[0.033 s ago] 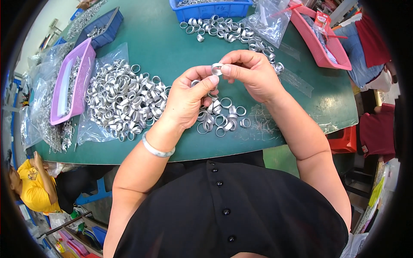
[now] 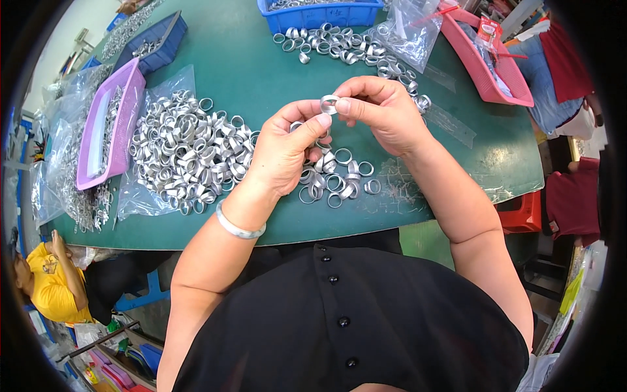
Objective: The person picks up metal rings from the table by hand, rotates and fits them together, and sets them down onto the work surface.
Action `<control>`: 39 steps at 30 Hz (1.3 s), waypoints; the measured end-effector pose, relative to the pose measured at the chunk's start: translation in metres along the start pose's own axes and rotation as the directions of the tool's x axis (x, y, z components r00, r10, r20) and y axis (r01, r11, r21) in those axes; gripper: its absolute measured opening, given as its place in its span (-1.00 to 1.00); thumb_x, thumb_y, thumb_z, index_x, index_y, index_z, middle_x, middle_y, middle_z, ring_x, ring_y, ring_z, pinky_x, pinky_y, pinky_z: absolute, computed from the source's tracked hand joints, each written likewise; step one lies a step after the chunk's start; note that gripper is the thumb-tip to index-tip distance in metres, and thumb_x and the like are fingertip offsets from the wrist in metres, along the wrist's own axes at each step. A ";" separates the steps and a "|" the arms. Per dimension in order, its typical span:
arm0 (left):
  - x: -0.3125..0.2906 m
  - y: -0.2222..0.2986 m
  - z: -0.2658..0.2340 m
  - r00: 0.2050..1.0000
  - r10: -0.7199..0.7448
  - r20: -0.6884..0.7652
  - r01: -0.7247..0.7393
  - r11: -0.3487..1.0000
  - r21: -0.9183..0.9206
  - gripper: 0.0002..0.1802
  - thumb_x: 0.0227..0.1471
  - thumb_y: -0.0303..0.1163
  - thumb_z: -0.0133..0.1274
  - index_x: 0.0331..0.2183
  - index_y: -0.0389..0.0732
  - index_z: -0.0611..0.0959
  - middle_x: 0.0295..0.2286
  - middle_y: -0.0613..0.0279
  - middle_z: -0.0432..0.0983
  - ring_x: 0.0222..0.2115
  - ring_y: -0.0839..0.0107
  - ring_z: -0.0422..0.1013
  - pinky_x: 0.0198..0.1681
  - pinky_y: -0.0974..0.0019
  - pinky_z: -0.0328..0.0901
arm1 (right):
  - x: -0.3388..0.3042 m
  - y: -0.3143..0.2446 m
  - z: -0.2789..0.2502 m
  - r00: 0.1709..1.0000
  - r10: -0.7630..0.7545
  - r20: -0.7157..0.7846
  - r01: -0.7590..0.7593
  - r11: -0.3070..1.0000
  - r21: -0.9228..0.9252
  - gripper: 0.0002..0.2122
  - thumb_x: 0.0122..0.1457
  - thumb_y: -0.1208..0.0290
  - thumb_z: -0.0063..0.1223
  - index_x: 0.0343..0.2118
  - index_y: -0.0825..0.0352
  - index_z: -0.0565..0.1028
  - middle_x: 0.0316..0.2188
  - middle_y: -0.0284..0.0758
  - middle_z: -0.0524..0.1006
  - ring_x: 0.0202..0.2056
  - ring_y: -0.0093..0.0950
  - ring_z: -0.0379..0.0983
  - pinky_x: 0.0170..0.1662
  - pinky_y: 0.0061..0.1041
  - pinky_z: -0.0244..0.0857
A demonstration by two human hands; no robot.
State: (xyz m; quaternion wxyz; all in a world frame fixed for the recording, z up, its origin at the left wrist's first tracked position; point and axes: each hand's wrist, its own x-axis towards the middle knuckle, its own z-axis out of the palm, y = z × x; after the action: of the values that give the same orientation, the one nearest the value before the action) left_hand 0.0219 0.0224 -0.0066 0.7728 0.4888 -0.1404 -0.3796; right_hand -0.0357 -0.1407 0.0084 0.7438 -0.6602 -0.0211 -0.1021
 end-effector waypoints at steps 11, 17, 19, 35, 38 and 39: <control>0.003 0.004 -0.007 0.990 -0.105 0.091 0.119 0.980 -0.161 -0.79 -0.01 -0.26 -0.02 -0.38 -0.19 0.48 -0.52 0.33 0.35 -0.52 0.53 0.28 -0.64 0.59 0.09 | 0.007 -0.004 -0.018 0.996 -0.043 -0.076 0.006 0.903 -0.430 -0.83 0.02 0.41 -0.01 -0.37 0.39 0.48 -0.51 -0.38 0.46 -0.49 -0.63 0.34 -0.40 -0.64 0.25; 0.002 0.005 -0.006 0.989 -0.121 0.087 0.135 0.974 -0.180 -0.78 -0.02 -0.25 -0.01 -0.39 -0.20 0.48 -0.53 0.32 0.34 -0.51 0.52 0.27 -0.64 0.60 0.09 | 0.010 -0.003 -0.044 0.990 -0.133 0.051 0.097 0.368 -0.925 -0.79 -0.05 0.42 0.00 -0.31 0.34 0.47 -0.35 -0.22 0.44 -0.31 -0.31 0.38 -0.23 -0.41 0.26; 0.002 0.006 -0.006 0.989 -0.132 0.073 0.144 0.968 -0.207 -0.84 -0.03 -0.29 0.01 -0.43 -0.17 0.48 -0.57 0.36 0.34 -0.56 0.54 0.31 -0.66 0.58 0.12 | 0.009 -0.005 -0.046 0.993 -0.094 0.072 0.092 0.227 -0.970 -0.77 -0.06 0.39 0.02 -0.30 0.34 0.46 -0.32 -0.22 0.44 -0.24 -0.29 0.36 -0.18 -0.38 0.24; 0.006 0.006 -0.014 0.961 -0.209 0.183 0.263 0.899 -0.351 -0.77 -0.02 -0.26 -0.04 -0.40 -0.24 0.46 -0.55 0.31 0.34 -0.53 0.50 0.29 -0.66 0.57 0.10 | 0.001 -0.025 -0.053 0.930 0.277 0.242 0.216 0.121 -0.969 -0.53 -0.26 0.38 0.22 -0.17 0.21 0.40 -0.20 -0.32 0.35 -0.12 -0.31 0.28 -0.08 -0.37 0.07; 0.007 0.005 -0.017 0.943 -0.201 0.265 0.297 0.865 -0.404 -0.77 -0.03 -0.28 -0.05 -0.39 -0.25 0.46 -0.53 0.27 0.34 -0.51 0.47 0.28 -0.66 0.58 0.11 | 0.000 -0.022 -0.053 0.929 0.272 0.252 0.218 0.149 -0.965 -0.62 -0.24 0.46 0.18 -0.24 0.24 0.43 -0.23 -0.31 0.34 -0.18 -0.32 0.30 -0.12 -0.38 0.11; 0.007 0.005 -0.017 0.934 -0.191 0.303 0.314 0.842 -0.438 -0.77 -0.03 -0.28 -0.06 -0.38 -0.26 0.46 -0.52 0.26 0.33 -0.50 0.46 0.27 -0.67 0.58 0.11 | 0.000 -0.021 -0.052 0.933 0.256 0.252 0.215 0.163 -0.963 -0.67 -0.24 0.51 0.15 -0.29 0.26 0.44 -0.25 -0.30 0.34 -0.21 -0.32 0.31 -0.15 -0.39 0.13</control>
State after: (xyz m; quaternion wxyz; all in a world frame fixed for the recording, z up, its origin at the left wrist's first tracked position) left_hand 0.0393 0.0297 -0.0117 0.7885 0.2452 -0.0714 -0.5596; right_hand -0.0448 -0.1944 0.0227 0.1214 -0.9888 -0.0761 0.0412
